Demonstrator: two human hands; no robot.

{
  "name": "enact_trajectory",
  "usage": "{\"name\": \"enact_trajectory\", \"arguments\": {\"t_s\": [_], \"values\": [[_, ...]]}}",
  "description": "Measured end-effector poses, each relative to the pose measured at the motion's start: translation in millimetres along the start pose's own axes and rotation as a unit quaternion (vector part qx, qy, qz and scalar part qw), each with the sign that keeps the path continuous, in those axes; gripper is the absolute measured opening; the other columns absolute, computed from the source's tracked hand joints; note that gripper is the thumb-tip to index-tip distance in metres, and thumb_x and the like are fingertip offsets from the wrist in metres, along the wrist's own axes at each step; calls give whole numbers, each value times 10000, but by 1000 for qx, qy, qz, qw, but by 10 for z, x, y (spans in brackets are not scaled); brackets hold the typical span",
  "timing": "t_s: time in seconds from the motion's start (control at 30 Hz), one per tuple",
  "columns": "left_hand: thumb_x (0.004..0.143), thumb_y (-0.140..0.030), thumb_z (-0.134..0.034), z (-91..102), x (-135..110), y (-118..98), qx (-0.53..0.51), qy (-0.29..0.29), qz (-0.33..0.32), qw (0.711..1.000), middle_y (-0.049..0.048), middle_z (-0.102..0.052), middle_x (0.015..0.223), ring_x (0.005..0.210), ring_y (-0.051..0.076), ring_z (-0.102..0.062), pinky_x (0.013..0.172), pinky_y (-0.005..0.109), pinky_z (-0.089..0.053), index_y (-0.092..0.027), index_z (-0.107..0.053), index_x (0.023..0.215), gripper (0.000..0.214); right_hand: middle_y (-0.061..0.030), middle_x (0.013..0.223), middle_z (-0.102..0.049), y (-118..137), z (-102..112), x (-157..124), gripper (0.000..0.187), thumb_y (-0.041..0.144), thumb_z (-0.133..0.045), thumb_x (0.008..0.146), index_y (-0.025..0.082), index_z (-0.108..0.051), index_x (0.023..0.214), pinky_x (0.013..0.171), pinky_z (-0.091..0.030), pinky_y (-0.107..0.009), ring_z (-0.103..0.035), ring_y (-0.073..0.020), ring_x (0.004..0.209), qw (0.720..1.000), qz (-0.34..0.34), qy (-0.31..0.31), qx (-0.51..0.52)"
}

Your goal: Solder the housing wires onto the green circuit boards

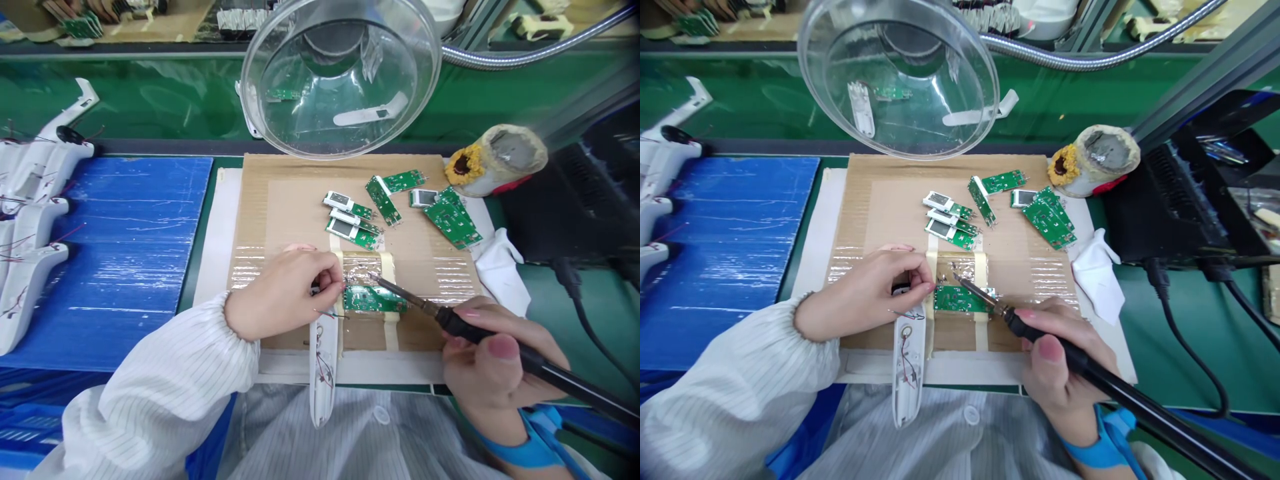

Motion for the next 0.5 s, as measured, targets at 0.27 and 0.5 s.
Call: {"name": "enact_trajectory", "arguments": {"t_s": [0.27, 0.5], "values": [[997, -232, -517, 50, -157, 51, -54, -37, 5, 998, 12, -672, 923, 902, 158, -610, 886, 332, -467, -196, -680, 973, 169, -28, 776, -707, -58, -30, -52, 200, 363, -602, 925, 262, -745, 1022, 470, -428, -359, -545, -154, 504, 999, -20, -37, 24], [991, -141, -442, -68, -945, -71, 45, -255, 34, 965, 111, -477, 1452, 1375, 236, -434, 1131, 434, -415, -239, -546, 1379, 414, -26, 832, -710, -190, -13, -118, 207, 258, -591, 919, 218, -723, 1073, 522, -494, -292, -616, -140, 605, 995, -78, 44, 39]]}}
Point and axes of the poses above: each hand's wrist, its own x-axis towards the middle knuckle, its own z-axis out of the back of the hand, y = z × x, the point moved 8 cm from there along x, towards the middle knuckle
